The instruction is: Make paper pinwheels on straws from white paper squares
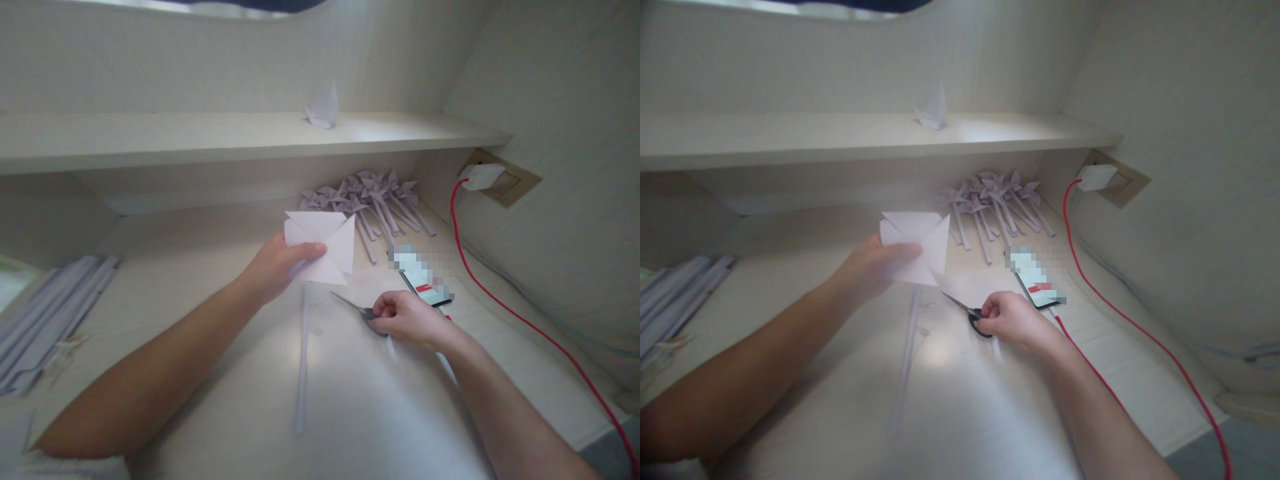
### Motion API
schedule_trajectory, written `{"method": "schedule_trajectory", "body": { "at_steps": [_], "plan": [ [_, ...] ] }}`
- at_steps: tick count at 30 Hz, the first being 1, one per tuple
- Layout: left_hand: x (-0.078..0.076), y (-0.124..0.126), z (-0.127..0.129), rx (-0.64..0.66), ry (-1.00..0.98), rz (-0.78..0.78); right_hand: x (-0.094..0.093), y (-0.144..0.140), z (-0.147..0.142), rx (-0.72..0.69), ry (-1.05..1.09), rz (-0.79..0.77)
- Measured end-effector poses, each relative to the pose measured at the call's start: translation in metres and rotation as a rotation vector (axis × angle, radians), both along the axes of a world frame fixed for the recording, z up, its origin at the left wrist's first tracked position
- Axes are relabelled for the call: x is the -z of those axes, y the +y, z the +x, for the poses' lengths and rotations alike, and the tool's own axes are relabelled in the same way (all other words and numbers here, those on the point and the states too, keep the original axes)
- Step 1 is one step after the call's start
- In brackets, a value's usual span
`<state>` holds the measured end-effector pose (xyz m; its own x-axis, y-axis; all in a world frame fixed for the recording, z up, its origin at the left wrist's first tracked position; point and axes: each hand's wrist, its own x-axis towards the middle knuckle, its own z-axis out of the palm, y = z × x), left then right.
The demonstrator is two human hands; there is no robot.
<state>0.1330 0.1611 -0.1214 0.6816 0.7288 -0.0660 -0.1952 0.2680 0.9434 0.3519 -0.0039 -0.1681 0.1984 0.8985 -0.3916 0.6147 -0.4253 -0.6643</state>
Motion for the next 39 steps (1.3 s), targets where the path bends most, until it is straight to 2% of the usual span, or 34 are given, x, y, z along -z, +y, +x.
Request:
{"method": "schedule_trajectory", "body": {
  "at_steps": [4,7,9,12,19,39],
  "plan": [
    [-0.013,-0.002,-0.004,-0.016,-0.025,0.043,0.001,0.002,0.008,0.04,0.068,0.032],
    [-0.021,-0.006,-0.004,-0.071,-0.054,0.056,-0.009,0.001,0.005,0.118,0.332,0.204],
    [-0.023,-0.008,-0.003,-0.093,-0.067,0.061,-0.016,-0.002,-0.001,0.112,0.445,0.322],
    [-0.021,-0.009,-0.002,-0.088,-0.078,0.057,-0.021,-0.007,-0.011,0.047,0.416,0.355],
    [-0.019,-0.008,-0.001,-0.086,-0.054,0.045,-0.018,-0.013,-0.018,-0.034,0.327,0.389],
    [-0.014,-0.009,-0.003,-0.11,-0.026,0.101,-0.03,-0.012,-0.023,0.037,0.358,0.357]
  ]
}}
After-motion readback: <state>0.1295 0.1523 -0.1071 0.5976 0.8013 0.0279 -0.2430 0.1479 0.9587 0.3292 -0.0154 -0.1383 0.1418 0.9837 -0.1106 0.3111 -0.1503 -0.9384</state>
